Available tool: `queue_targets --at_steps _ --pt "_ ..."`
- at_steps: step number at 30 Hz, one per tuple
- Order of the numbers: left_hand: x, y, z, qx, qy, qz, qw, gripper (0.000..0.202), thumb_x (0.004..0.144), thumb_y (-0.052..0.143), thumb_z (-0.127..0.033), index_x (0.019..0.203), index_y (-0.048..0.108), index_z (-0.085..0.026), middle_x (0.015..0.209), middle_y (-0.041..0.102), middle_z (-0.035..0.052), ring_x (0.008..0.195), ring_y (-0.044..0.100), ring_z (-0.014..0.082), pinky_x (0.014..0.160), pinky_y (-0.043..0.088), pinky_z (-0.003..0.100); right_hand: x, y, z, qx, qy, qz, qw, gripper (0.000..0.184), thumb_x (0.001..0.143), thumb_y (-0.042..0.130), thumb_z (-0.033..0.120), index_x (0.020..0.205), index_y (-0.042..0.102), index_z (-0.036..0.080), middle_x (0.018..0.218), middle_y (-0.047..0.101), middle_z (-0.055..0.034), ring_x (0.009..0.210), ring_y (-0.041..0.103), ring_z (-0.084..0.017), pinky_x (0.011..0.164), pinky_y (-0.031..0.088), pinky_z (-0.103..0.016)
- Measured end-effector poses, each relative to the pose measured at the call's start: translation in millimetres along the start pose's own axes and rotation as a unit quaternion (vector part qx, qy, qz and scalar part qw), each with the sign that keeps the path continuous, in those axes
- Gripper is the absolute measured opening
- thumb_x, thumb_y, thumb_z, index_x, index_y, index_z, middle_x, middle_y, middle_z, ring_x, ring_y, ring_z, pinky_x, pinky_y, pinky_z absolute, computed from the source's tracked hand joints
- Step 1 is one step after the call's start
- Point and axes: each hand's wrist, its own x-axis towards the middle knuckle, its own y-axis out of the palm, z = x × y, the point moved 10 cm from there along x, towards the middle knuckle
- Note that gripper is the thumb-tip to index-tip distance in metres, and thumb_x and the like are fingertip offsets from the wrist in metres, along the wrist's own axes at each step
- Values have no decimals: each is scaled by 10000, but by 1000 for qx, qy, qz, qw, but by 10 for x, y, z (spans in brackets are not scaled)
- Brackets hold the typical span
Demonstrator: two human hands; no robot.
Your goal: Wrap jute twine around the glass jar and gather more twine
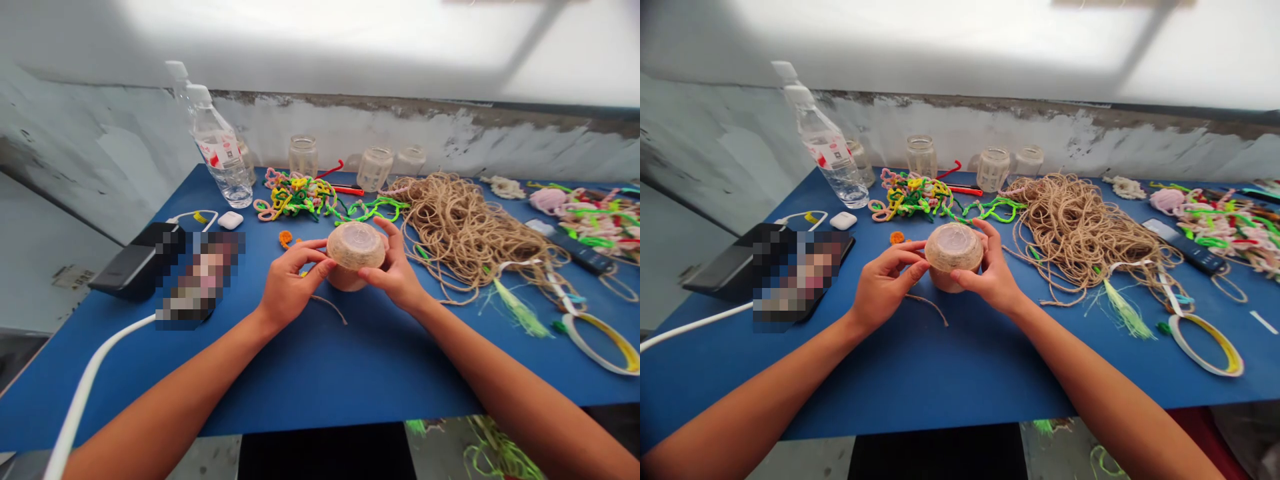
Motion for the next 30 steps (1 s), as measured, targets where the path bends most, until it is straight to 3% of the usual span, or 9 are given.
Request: queue_targets --at_steps 4,12,19,25,30 --pt "6 -5 -57 8 28 5 1000 188 830 759 -381 796 754 -196 1098 761 66 1046 689 172 986 514 319 -18 53 -21 16 10 18 1000 1032 590 852 512 1401 239 335 1355 491 -79 1300 542 -268 1198 388 -506" --pt "-7 7 -7 -18 6 1 1000 200 817 768 -376 765 732 -186 1119 741 73 1079 683 181 995 515 335 0 43 -9 7 -12 18 1000 1116 544 871 509 1395 169 337 1406 411 -79 1414 433 -276 1287 257 -512" --pt "-19 7 13 -45 -4 -3 999 193 816 769 -359 780 717 -176 1124 748 75 1064 694 175 976 540 321 -22 17 10 -9 -1 -23 1000 1023 525 884 481 1312 252 311 1329 440 -75 1343 475 -272 1263 292 -533" --pt "-15 24 9 -66 -19 -1 998 193 823 763 -344 782 700 -166 1075 746 62 1003 703 135 908 570 246 29 -2 -30 -3 28 4 1000 1068 495 897 471 1335 253 328 1290 455 -61 1301 504 -271 1257 289 -552" --pt "-27 18 44 -68 -46 -8 997 260 805 768 -393 805 702 -142 1222 693 112 1000 715 161 946 594 297 46 -4 -18 1 24 11 1000 1086 483 896 473 1336 241 328 1298 450 -62 1325 496 -272 1251 304 -531"
